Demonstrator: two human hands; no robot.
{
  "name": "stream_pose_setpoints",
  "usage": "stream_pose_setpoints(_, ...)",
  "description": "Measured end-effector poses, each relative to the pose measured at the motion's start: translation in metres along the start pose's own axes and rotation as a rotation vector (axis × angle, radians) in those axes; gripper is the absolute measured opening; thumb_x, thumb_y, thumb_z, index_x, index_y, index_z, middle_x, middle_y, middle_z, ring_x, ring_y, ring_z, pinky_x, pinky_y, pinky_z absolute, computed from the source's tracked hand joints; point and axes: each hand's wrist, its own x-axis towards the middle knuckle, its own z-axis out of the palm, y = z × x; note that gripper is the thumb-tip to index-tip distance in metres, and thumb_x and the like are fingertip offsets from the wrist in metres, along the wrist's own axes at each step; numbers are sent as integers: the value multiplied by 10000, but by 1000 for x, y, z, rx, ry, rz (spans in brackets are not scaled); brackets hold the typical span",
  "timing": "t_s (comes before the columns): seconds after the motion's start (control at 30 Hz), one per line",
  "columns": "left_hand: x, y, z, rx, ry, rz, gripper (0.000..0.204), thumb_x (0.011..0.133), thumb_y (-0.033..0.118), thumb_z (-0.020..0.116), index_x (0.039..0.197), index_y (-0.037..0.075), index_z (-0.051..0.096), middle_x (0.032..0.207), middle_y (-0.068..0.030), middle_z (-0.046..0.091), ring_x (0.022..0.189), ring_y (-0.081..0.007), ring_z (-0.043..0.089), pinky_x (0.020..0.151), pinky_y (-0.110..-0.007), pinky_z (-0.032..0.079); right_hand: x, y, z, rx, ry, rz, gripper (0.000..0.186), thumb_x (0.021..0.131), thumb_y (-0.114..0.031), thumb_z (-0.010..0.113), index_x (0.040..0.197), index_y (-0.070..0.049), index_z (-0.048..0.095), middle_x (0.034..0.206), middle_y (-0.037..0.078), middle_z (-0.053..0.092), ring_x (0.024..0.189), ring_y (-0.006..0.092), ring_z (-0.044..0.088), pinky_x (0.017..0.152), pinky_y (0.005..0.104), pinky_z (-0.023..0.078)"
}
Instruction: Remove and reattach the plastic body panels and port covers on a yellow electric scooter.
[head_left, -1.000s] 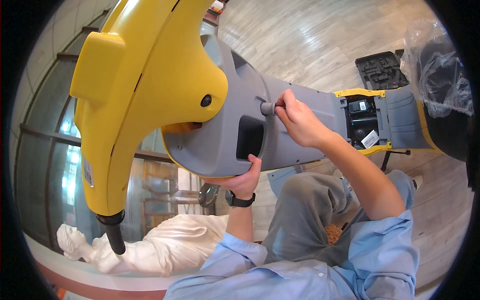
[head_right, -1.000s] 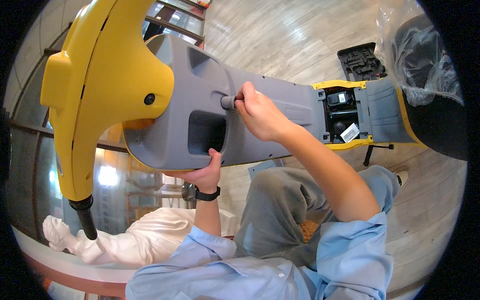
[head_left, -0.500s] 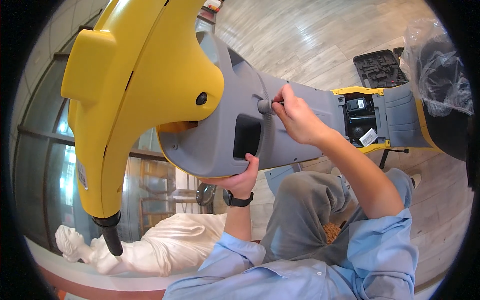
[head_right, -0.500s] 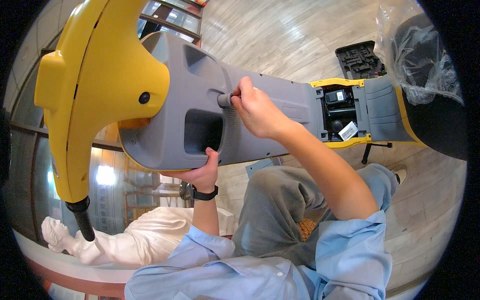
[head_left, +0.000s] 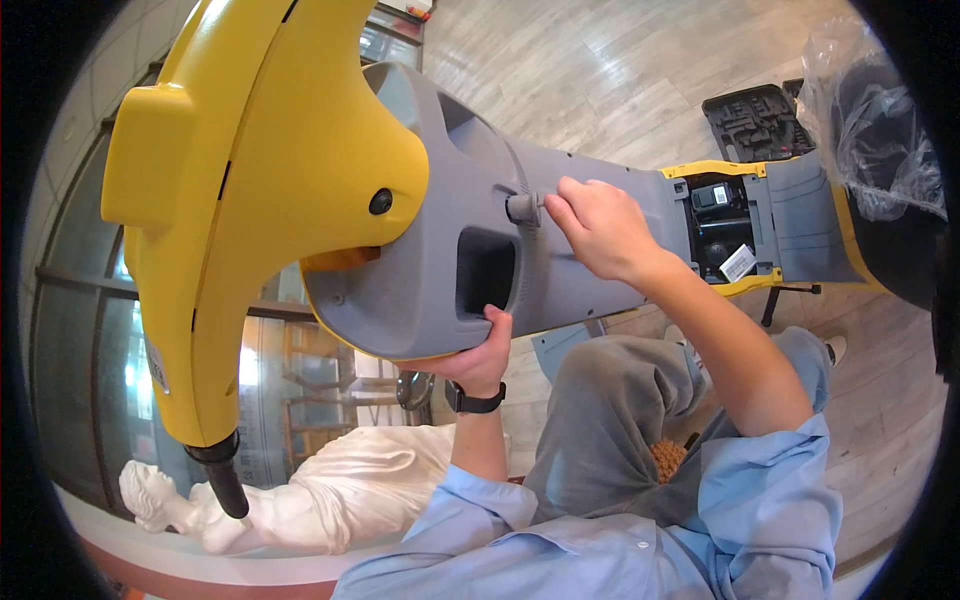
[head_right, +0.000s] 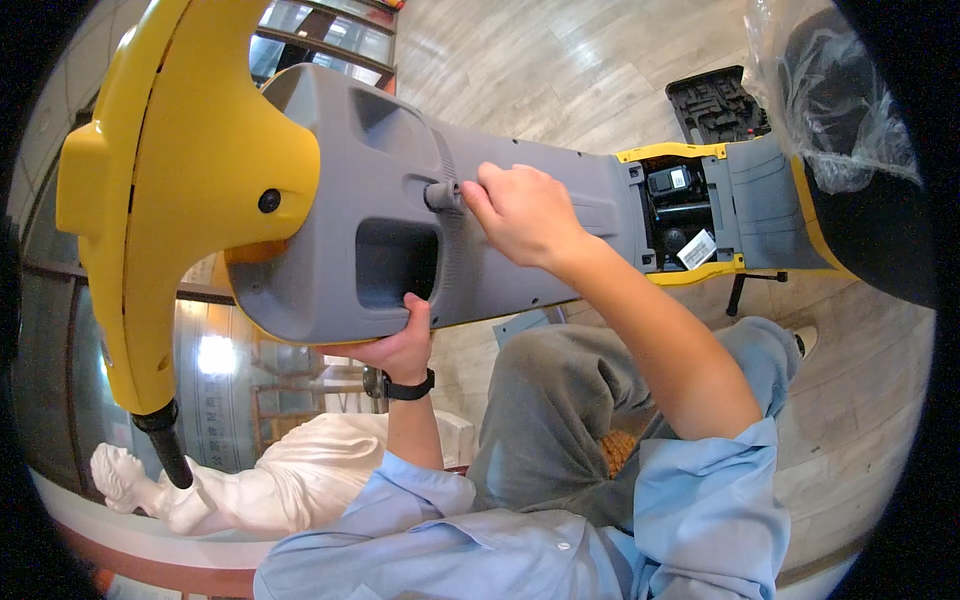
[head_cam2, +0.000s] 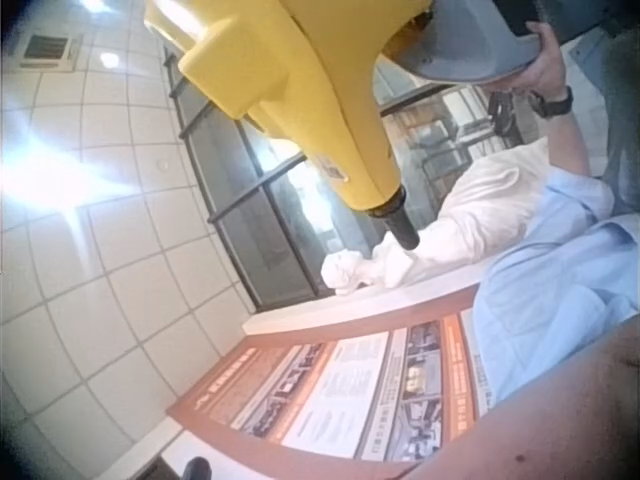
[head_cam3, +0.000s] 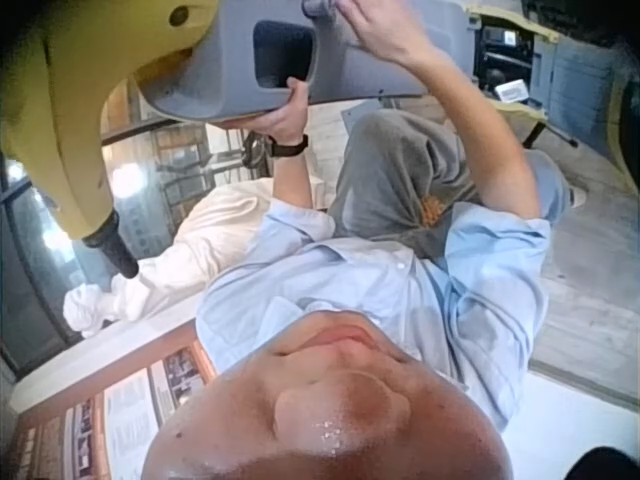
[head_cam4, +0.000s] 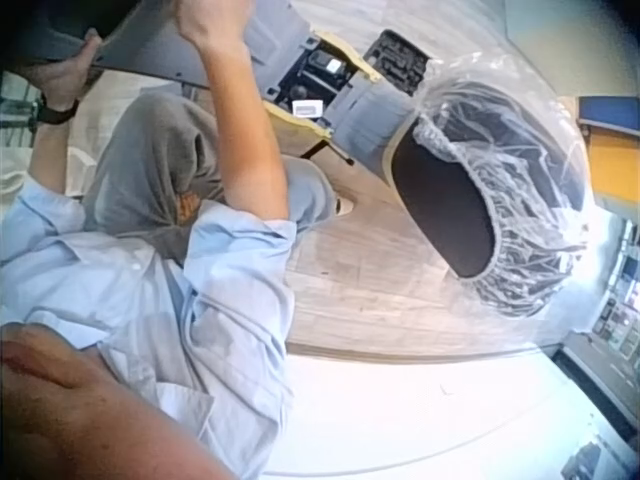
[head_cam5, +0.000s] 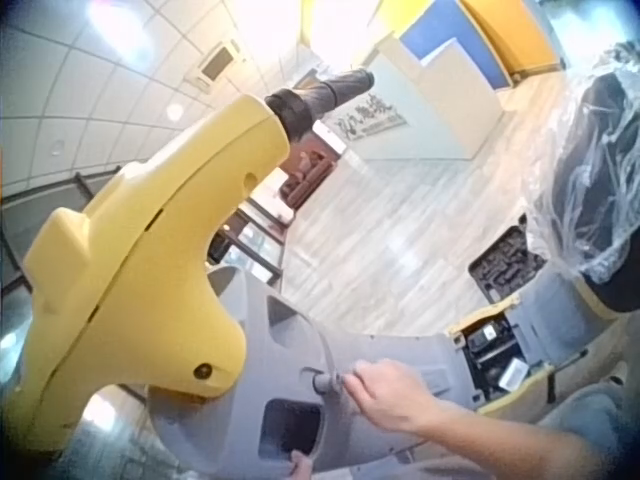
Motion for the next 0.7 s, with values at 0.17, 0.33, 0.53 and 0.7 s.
stream_pose_setpoints(0.17, 4, 0, -3, 44, -23, 17, 1269, 559, 108, 788, 1467, -66, -81, 1379, -261, 295, 1248, -361, 417, 1072, -495, 378, -7, -1, 11, 442, 131, -5, 268, 883, -210, 669, 896, -2, 501, 898, 148, 598, 838, 275, 615, 758, 400, 523)
stream_pose_setpoints(0.33, 3, -2, -6, 158, -46, 47, 1278, 556, 118, 789, 1467, -73, -86, 1388, -263, 289, 1257, -371, 412, 1087, -511, 353, -4, -2, 19, 645, 125, 1, 321, 815, -80, 752, 897, -21, 447, 970, 89, 618, 913, 167, 619, 801, 308, 555)
stream_pose_setpoints(0.53, 1, -10, -5, 88, -28, 74, 1288, 574, 117, 800, 1474, -74, -101, 1397, -268, 295, 1270, -372, 415, 1099, -507, 344, 2, -3, 16, 621, 145, -63, 309, 846, -166, 738, 906, -2, 483, 842, 119, 649, 750, 209, 663, 611, 296, 535)
stream_pose_setpoints(0.7, 5, -1, -6, 67, -41, 55, 1230, 586, 120, 827, 1451, -50, -30, 1335, -233, 300, 1202, -333, 440, 1017, -477, 416, 10, -15, 0, 1031, -249, 474, 300, 915, -300, 687, 899, -59, 509, 744, 62, 615, 586, 150, 610, 567, 272, 483)
